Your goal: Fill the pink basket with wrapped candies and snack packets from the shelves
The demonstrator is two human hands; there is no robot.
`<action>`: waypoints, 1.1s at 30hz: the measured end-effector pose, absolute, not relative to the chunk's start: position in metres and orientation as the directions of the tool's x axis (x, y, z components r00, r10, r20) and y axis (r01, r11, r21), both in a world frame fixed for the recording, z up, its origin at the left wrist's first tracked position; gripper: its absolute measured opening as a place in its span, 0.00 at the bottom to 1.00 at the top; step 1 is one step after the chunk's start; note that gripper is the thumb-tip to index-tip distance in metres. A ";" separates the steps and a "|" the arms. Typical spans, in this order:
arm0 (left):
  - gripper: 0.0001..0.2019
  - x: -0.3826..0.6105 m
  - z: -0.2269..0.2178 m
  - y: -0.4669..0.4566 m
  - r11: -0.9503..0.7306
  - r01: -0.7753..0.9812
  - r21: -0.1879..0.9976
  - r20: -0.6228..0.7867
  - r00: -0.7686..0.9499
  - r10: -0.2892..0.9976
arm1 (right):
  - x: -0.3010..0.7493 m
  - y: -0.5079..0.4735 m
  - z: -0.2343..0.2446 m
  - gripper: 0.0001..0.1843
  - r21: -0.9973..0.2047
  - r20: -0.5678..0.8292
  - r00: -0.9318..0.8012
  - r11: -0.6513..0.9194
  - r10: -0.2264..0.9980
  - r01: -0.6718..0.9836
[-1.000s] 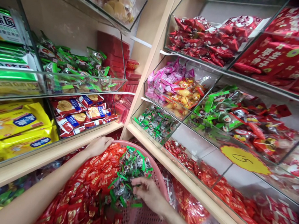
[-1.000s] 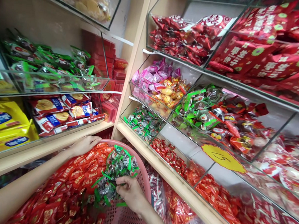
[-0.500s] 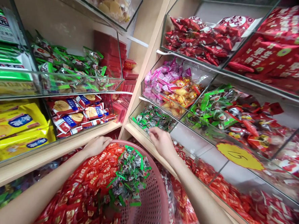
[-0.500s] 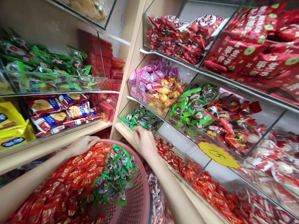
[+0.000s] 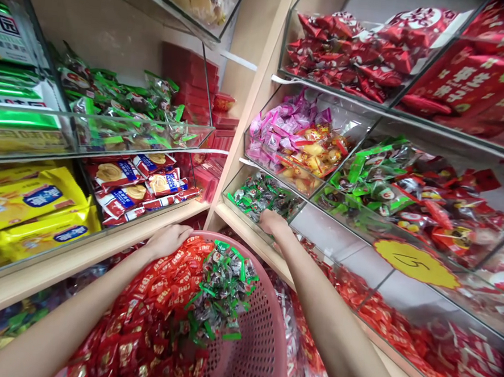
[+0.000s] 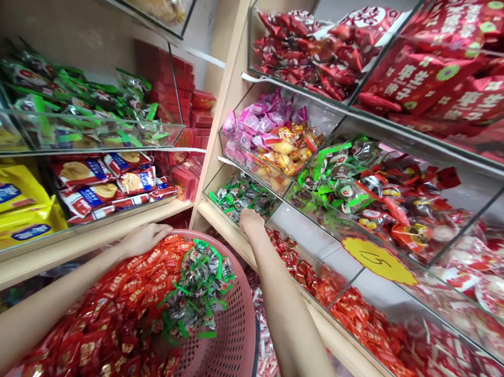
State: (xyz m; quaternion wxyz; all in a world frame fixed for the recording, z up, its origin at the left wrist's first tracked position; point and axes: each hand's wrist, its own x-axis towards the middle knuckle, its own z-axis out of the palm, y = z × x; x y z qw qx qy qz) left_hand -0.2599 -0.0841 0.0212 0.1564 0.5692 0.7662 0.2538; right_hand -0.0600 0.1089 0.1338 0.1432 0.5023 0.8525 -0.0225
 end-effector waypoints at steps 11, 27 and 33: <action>0.25 -0.259 0.025 -0.086 0.239 0.806 0.541 0.043 -0.311 0.949 | -0.062 0.116 0.125 0.12 0.128 -0.279 -0.454 0.502 0.846 0.856; 0.23 -0.258 0.025 -0.087 0.229 0.784 0.577 0.062 -0.321 0.945 | -0.043 0.082 0.136 0.13 0.139 0.080 -0.585 0.572 0.807 0.808; 0.22 -0.259 0.024 -0.086 0.217 0.788 0.577 0.068 -0.311 0.948 | -0.027 0.052 0.159 0.15 0.081 0.258 -0.657 0.661 0.709 0.746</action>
